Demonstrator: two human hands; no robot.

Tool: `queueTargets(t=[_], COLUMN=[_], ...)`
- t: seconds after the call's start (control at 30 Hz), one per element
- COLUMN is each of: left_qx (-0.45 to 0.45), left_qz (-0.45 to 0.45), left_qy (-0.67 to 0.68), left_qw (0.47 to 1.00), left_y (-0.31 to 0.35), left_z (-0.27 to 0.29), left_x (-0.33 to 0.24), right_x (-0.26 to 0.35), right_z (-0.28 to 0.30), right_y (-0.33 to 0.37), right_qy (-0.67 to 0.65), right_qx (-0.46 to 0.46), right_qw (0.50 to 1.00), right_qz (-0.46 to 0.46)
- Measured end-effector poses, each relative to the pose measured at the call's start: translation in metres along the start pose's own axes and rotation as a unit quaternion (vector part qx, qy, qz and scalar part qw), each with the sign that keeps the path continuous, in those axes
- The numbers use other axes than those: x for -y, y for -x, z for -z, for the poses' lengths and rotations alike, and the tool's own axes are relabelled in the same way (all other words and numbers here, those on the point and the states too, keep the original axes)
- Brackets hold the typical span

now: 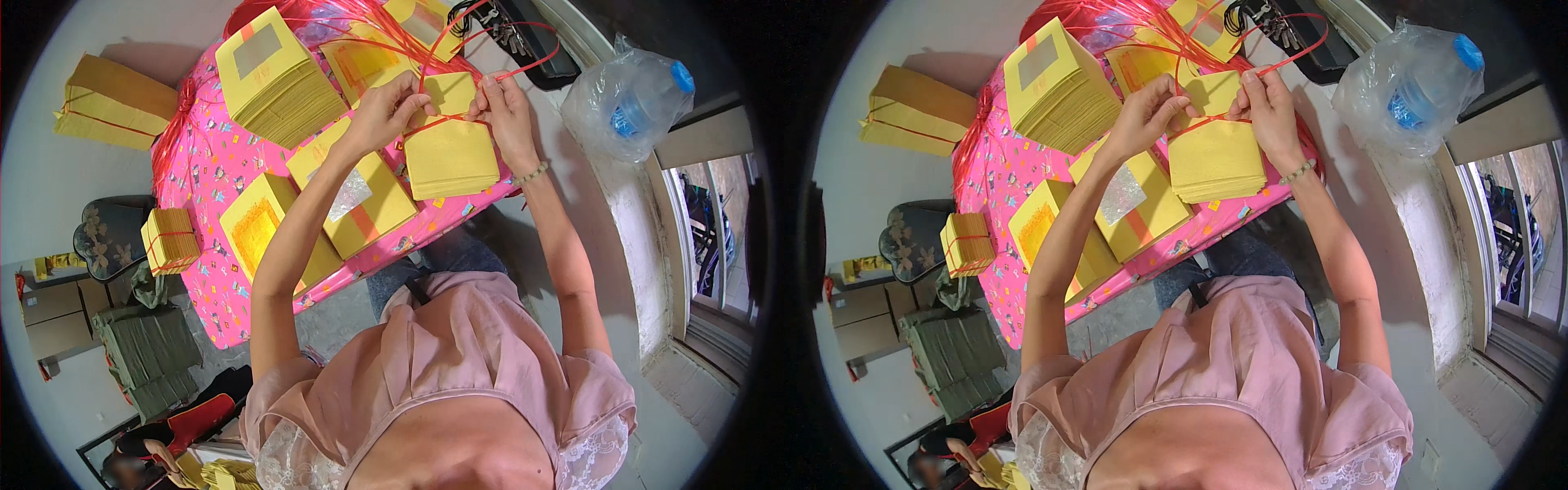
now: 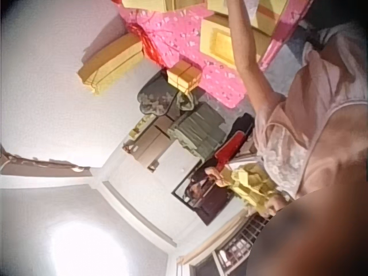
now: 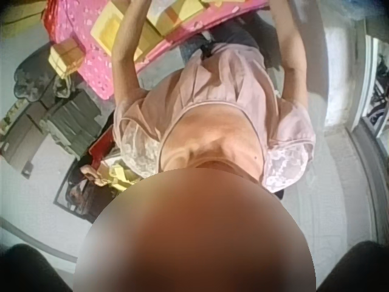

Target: Tying stacks of yellow joss paper into bundles using red string.

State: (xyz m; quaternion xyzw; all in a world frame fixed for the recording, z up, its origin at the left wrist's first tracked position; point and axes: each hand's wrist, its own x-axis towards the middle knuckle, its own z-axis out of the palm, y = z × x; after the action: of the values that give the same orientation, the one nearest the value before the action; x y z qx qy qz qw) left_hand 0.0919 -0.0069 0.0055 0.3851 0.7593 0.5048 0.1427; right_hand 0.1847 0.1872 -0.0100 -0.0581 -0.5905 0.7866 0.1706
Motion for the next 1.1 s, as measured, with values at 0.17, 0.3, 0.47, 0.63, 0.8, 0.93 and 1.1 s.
queueTargets(t=[0.17,0.3,0.47,0.63,0.8,0.93,1.1], left_qx=[-0.024,-0.034,-0.046,-0.053,-0.041,-0.022,0.005], left_qz=[-0.022,-0.031,-0.035,-0.031,-0.010,-0.002,0.014], left_qy=[-0.032,-0.055,-0.089,-0.028,-0.002,0.053,0.150], left_qw=[0.999,0.997,0.994,0.998,0.999,0.998,0.989], left_y=[0.000,-0.001,0.002,0.003,0.004,0.003,0.004], left_z=[-0.003,-0.004,-0.006,-0.006,-0.005,-0.006,-0.004], left_x=[-0.005,-0.006,-0.003,0.002,0.003,0.005,0.016], right_x=[0.003,0.004,-0.005,-0.004,-0.006,-0.015,-0.012], right_z=[-0.003,-0.012,-0.015,-0.012,0.000,0.009,0.011], right_y=[-0.004,-0.012,-0.011,-0.005,0.008,0.020,0.017], right_qy=[0.027,0.013,-0.014,-0.068,0.036,0.040,0.011], right_qx=[0.014,0.020,0.038,-0.036,-0.078,-0.081,-0.086], right_qw=[0.999,1.000,0.999,0.997,0.995,0.994,0.995], right_qz=[0.013,0.016,0.011,0.024,0.048,0.065,0.058])
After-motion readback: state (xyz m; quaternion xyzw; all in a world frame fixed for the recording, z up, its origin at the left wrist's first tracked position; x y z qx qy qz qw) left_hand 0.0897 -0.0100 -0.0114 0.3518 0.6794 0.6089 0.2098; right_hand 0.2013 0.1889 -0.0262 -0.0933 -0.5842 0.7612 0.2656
